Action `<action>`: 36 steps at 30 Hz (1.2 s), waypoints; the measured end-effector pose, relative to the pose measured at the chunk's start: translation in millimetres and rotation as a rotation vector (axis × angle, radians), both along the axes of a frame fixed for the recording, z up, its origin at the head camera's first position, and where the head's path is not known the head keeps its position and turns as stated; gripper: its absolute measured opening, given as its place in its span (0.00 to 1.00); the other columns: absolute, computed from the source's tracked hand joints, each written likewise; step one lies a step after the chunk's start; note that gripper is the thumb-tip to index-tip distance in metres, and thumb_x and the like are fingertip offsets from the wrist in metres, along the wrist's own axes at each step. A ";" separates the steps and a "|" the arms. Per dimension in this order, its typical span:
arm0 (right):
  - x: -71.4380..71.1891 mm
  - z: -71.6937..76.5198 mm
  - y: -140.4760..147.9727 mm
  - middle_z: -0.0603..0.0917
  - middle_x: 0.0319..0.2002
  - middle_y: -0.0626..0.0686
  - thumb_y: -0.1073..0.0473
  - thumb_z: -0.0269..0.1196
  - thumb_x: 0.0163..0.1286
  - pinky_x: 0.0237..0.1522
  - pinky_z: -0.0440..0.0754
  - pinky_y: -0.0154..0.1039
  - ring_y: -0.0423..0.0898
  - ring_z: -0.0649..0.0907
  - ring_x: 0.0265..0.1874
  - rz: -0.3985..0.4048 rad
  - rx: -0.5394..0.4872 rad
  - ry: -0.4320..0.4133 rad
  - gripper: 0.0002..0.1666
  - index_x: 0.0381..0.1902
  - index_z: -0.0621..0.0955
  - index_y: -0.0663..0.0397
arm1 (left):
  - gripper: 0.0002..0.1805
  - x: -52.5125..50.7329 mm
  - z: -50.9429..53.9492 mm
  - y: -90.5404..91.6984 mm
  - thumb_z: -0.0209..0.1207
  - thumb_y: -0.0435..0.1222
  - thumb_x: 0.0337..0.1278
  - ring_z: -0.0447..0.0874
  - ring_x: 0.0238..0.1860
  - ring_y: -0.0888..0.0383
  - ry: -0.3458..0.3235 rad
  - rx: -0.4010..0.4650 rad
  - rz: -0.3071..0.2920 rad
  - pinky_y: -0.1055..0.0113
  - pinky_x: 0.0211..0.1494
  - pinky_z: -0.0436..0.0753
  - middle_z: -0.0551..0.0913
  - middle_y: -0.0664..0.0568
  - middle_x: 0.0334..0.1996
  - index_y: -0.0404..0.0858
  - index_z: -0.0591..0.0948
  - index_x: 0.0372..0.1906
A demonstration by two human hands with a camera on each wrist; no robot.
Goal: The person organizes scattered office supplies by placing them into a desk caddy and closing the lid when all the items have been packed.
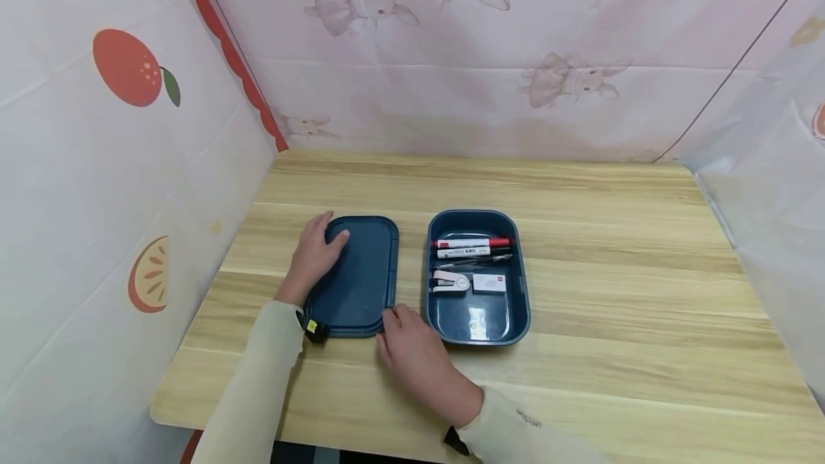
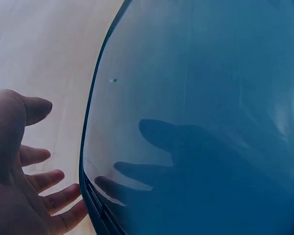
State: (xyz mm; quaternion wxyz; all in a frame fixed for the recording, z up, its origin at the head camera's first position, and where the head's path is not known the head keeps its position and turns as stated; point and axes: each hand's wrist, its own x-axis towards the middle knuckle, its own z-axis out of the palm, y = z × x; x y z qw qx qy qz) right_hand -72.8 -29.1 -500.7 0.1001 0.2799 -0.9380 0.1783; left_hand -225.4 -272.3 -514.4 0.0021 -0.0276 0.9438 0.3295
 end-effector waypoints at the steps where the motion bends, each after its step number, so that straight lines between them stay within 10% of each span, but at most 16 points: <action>1: -0.1 -2.5 -2.2 0.81 0.41 0.54 0.53 0.64 0.71 0.33 0.85 0.38 0.45 0.82 0.37 -0.020 -0.002 -0.007 0.16 0.49 0.83 0.59 | 0.39 -1.6 0.0 -1.0 0.49 0.54 0.74 0.54 0.78 0.37 -0.008 0.003 0.007 0.35 0.74 0.60 0.55 0.38 0.78 0.41 0.55 0.80; 9: -7.8 -14.9 -15.0 0.78 0.34 0.53 0.52 0.66 0.69 0.22 0.78 0.36 0.44 0.78 0.26 -0.117 -0.006 -0.045 0.18 0.47 0.80 0.62 | 0.36 -14.7 -0.1 -3.7 0.47 0.47 0.77 0.61 0.75 0.37 -0.044 0.018 0.067 0.40 0.74 0.64 0.62 0.34 0.75 0.33 0.55 0.79; 18: -25.5 -12.4 -28.2 0.76 0.42 0.60 0.54 0.63 0.71 0.34 0.85 0.43 0.50 0.81 0.31 -0.253 -0.125 -0.283 0.24 0.55 0.75 0.68 | 0.23 -18.2 5.5 -6.5 0.46 0.38 0.77 0.77 0.59 0.38 -0.045 -0.050 0.127 0.44 0.61 0.77 0.78 0.33 0.59 0.30 0.73 0.68; 36: -41.1 -19.6 -37.2 0.76 0.33 0.58 0.62 0.61 0.66 0.30 0.84 0.43 0.51 0.81 0.26 -0.345 -0.137 -0.273 0.10 0.41 0.75 0.65 | 0.20 -22.6 7.7 -14.2 0.44 0.32 0.73 0.81 0.57 0.40 -0.067 -0.153 0.149 0.44 0.57 0.80 0.82 0.39 0.59 0.37 0.82 0.60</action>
